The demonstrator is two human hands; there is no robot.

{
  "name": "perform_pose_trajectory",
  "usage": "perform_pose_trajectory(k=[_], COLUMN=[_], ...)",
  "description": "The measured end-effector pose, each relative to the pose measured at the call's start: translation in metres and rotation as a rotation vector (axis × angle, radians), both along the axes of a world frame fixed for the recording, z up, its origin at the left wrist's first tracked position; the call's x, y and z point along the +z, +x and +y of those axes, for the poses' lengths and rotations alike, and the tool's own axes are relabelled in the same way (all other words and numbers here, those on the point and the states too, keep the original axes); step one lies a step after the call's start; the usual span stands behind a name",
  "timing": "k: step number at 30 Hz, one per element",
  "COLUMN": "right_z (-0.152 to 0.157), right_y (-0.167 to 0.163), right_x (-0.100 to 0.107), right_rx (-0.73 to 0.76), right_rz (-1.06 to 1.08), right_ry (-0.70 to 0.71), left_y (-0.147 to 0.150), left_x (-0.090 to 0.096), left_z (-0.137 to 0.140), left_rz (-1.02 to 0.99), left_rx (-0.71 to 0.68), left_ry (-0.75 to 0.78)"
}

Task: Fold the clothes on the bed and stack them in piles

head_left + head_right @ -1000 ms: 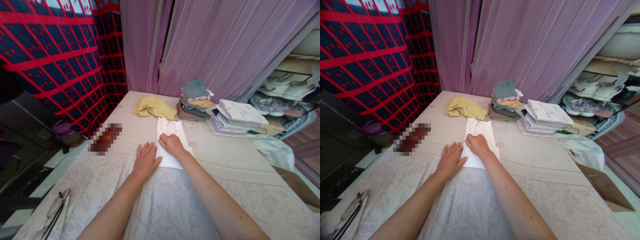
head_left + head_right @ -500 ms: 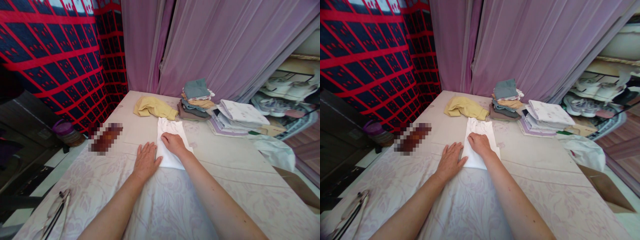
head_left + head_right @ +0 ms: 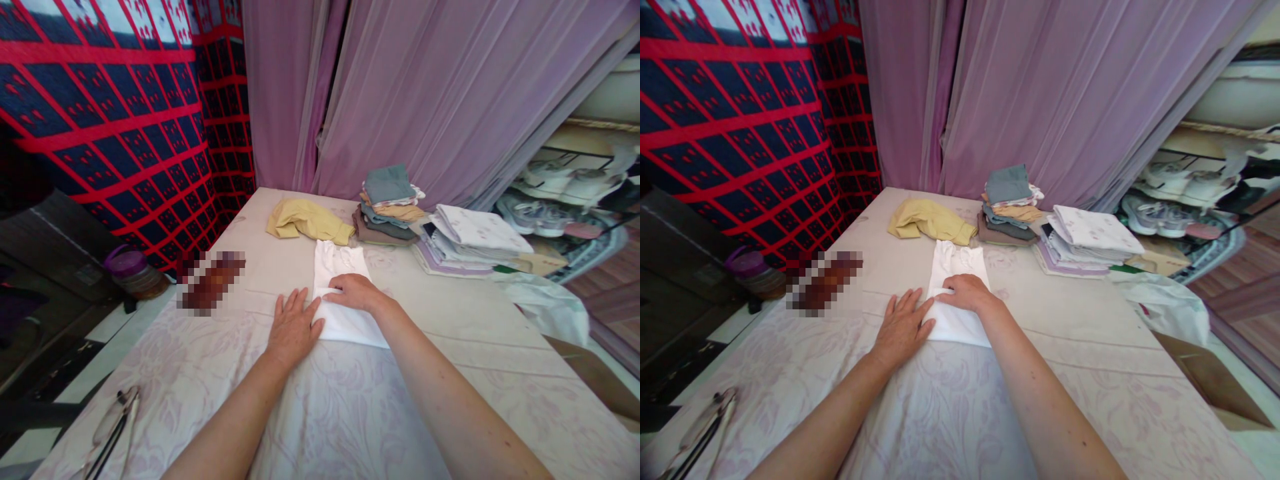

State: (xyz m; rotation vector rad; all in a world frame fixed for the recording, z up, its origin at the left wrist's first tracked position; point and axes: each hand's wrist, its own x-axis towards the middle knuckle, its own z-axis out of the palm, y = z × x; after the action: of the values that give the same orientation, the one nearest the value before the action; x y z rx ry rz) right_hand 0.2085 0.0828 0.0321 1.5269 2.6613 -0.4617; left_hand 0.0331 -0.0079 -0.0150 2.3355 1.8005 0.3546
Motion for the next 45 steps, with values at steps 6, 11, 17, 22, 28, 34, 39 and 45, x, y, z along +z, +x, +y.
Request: perform_pose_trajectory(k=[6, 11, 17, 22, 28, 34, 39, 45], right_z=[-0.001, -0.008, -0.045, -0.065, -0.065, -0.061, -0.059, -0.054], right_y=[0.006, 0.042, 0.091, 0.080, 0.076, 0.084, 0.089, 0.090], right_x=[-0.002, -0.013, -0.014, -0.018, -0.029, -0.031, -0.032, -0.042], right_rx=[-0.059, -0.460, -0.816, -0.763, -0.729, -0.556, -0.425, -0.578], right_rz=[0.156, 0.374, 0.116, 0.056, 0.156, 0.549, 1.049, 0.931], right_ry=[0.086, 0.317, 0.270, 0.157, 0.208, 0.213, -0.098, -0.038], left_y=[-0.001, -0.004, -0.001, 0.003, 0.008, 0.040, 0.063, 0.063], left_x=[-0.004, -0.007, -0.005, -0.002, 0.011, 0.028, 0.036, 0.040], left_z=[0.001, -0.001, 0.000, 0.000, 0.015, 0.046, 0.066, 0.081], left_rz=[-0.012, -0.022, 0.037, 0.097, 0.070, 0.004, -0.134, -0.192], left_rx=[-0.072, -0.269, -0.221, -0.224, -0.176, -0.255, -0.413, -0.404], left_ry=[0.043, 0.075, 0.060, 0.093, 0.133, 0.038, -0.155, -0.237])
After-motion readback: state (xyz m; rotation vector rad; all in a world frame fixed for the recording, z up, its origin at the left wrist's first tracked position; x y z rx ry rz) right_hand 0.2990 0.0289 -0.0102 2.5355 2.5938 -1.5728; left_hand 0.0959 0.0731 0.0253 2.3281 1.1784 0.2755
